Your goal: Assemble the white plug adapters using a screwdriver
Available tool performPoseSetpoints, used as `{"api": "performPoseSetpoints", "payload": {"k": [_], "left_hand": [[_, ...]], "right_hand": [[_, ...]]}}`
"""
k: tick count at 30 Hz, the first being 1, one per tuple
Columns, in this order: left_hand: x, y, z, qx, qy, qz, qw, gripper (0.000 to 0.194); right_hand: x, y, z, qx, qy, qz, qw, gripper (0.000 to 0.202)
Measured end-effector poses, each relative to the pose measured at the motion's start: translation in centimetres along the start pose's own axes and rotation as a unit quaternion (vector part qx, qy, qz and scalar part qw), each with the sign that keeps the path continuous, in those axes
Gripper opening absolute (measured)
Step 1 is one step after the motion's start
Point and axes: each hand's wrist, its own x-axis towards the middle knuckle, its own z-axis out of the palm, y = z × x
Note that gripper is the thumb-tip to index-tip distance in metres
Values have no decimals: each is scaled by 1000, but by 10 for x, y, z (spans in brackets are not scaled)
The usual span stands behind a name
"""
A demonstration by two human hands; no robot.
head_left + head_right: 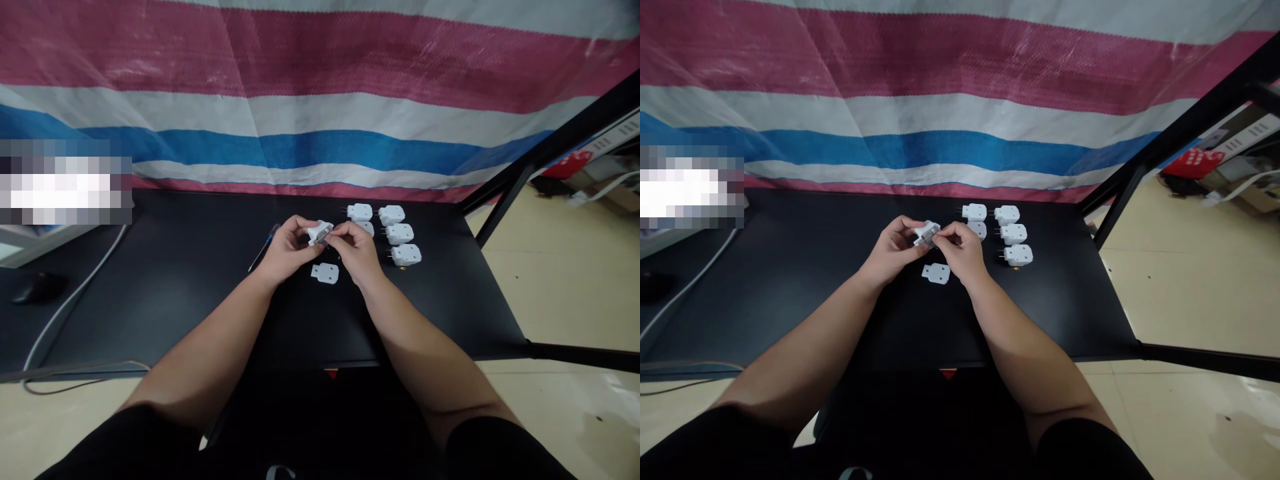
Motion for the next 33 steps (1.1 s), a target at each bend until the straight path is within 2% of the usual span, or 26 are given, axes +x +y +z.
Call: {"api": "performPoseSetpoints", "payload": {"k": [8, 14, 17, 24, 33], "left_hand": [[2, -2, -3, 5, 18, -7, 1000, 45], [1, -1, -3, 10, 18, -8, 1000, 42], [1, 0, -3, 23, 9, -2, 1000, 40], [2, 2, -7, 9, -2, 1, 1000, 38], [3, 2, -10, -5, -44, 11, 999, 36]], "right_hand": [[-3, -10, -1, -101, -4, -2, 995, 8], [-4, -14, -1, -117, 3, -12, 993, 5], [-5, -14, 0, -111, 7, -17, 994, 4], [-2, -13, 0, -60, -19, 43, 997, 11], [-3, -5, -1, -49, 3, 5, 999, 16]]}}
